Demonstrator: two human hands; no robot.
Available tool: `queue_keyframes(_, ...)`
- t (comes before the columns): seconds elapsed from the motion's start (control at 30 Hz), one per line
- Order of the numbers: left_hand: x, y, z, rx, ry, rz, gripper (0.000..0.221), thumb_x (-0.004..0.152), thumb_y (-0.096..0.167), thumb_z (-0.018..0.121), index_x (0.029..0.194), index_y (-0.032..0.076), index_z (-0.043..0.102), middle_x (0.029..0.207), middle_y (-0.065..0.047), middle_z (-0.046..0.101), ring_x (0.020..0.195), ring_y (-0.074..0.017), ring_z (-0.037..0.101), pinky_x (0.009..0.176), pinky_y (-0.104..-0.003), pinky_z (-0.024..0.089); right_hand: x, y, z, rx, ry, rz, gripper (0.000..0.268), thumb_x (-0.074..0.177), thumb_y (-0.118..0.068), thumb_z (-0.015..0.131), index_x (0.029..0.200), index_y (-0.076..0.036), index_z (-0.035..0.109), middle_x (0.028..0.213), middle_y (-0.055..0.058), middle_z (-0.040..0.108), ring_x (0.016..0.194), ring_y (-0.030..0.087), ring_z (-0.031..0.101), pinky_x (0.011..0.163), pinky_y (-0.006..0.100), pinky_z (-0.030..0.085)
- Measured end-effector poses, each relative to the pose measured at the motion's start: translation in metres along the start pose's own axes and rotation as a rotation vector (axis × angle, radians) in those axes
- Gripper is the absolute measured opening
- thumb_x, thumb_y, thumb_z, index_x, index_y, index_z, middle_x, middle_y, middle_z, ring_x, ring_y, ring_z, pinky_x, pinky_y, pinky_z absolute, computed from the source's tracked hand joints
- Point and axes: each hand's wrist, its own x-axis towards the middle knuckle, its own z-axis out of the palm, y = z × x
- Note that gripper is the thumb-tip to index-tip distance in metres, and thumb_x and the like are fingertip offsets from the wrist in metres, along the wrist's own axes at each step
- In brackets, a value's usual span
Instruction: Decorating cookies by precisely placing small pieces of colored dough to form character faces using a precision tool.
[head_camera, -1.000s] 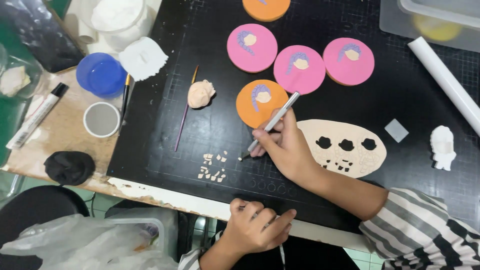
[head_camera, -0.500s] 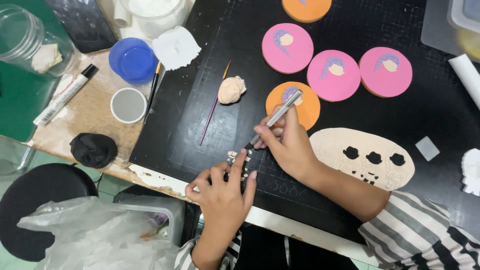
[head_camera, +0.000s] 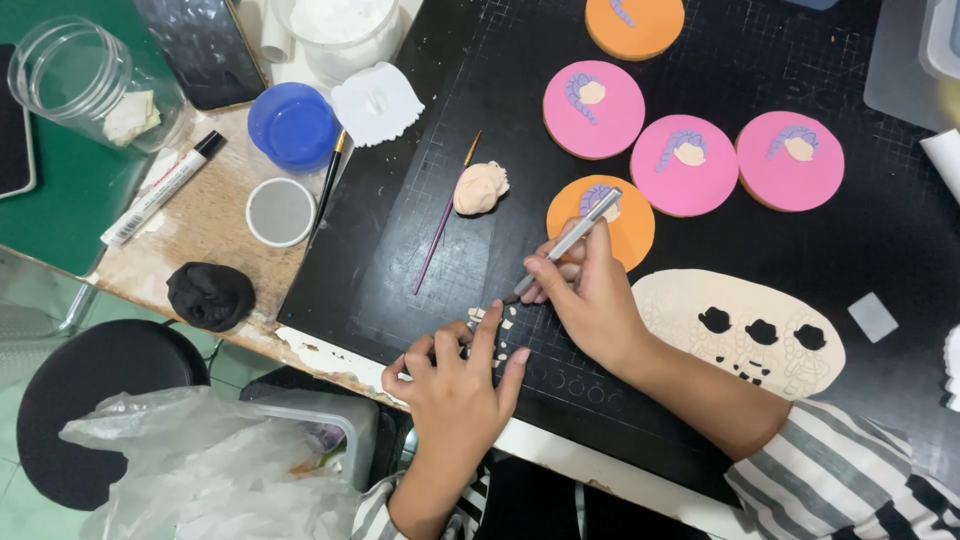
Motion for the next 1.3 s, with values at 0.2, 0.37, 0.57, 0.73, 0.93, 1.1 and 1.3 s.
queue_keyframes(0.2,0.0,0.0,0.002,-0.014,0.013,-0.001,0.048,0.1,0.061,0.039,0.128,0.035,0.069,0.1,0.002,0.059,0.09,-0.0262,0.053,0.08,-0.047,0.032,0.001,0.001,-0.001,-0.007,0.002,0.004,0.029,0.101,-0.017,0.061,0.115,-0.01,0.037,0.097,0.007,0.07,0.067,0.02,0.079,0.063,0.026,0.064)
queue_keyframes(0.37,0.002,0.0,0.0,-0.01,0.037,0.008,0.046,0.099,0.061,0.041,0.125,0.035,0.069,0.1,0.003,0.059,0.091,-0.0247,0.053,0.081,-0.046,0.032,0.0,-0.001,-0.003,0.004,0.012,0.004,0.03,0.101,-0.018,0.061,0.118,-0.01,0.037,0.098,0.007,0.07,0.067,0.02,0.079,0.063,0.026,0.064)
queue_keyframes(0.57,0.003,-0.002,-0.004,-0.002,0.059,0.042,0.045,0.1,0.06,0.044,0.126,0.035,0.07,0.101,0.001,0.062,0.088,-0.0241,0.053,0.081,-0.044,0.03,-0.02,-0.01,-0.021,0.028,-0.003,-0.052,0.015,0.104,-0.017,0.054,0.113,-0.009,0.045,0.096,0.008,0.069,0.071,0.02,0.08,0.068,0.026,0.063)
queue_keyframes(0.73,0.003,-0.002,-0.004,-0.006,0.1,0.064,0.04,0.098,0.059,0.051,0.122,0.036,0.073,0.1,0.004,0.062,0.087,-0.0237,0.055,0.08,-0.043,0.029,-0.059,-0.007,-0.067,0.116,0.004,-0.154,0.015,0.106,-0.012,0.049,0.118,-0.006,0.043,0.102,0.013,0.069,0.073,0.022,0.077,0.07,0.028,0.063)
queue_keyframes(0.93,0.002,0.0,-0.004,-0.004,0.152,0.067,0.025,0.096,0.052,0.064,0.112,0.038,0.076,0.098,0.004,0.064,0.09,-0.0232,0.054,0.082,-0.043,0.029,-0.1,0.001,-0.164,0.13,0.28,-0.155,0.02,0.107,-0.021,0.053,0.121,-0.007,0.048,0.089,0.012,0.06,0.065,0.019,0.064,0.058,0.026,0.053)
queue_keyframes(1.1,0.001,0.013,-0.012,-0.037,0.233,0.11,0.005,0.095,0.036,0.078,0.096,0.035,0.073,0.093,0.007,0.059,0.087,-0.0222,0.055,0.085,-0.043,0.027,-0.109,-0.029,-0.229,-0.946,0.152,0.51,0.031,0.101,-0.04,0.058,0.123,-0.024,0.072,0.077,0.0,0.072,0.064,0.022,0.065,0.076,0.034,0.046)
queue_keyframes(1.3,-0.009,0.056,-0.018,-0.338,0.234,0.297,0.031,0.085,0.047,0.087,0.087,0.024,0.066,0.091,0.003,0.062,0.086,-0.0239,0.051,0.078,-0.043,0.027,-0.12,0.019,-0.251,-1.075,0.083,0.543,0.034,0.099,-0.035,0.062,0.125,-0.014,0.065,0.106,0.006,0.076,0.099,0.028,0.071,0.085,0.042,0.051)
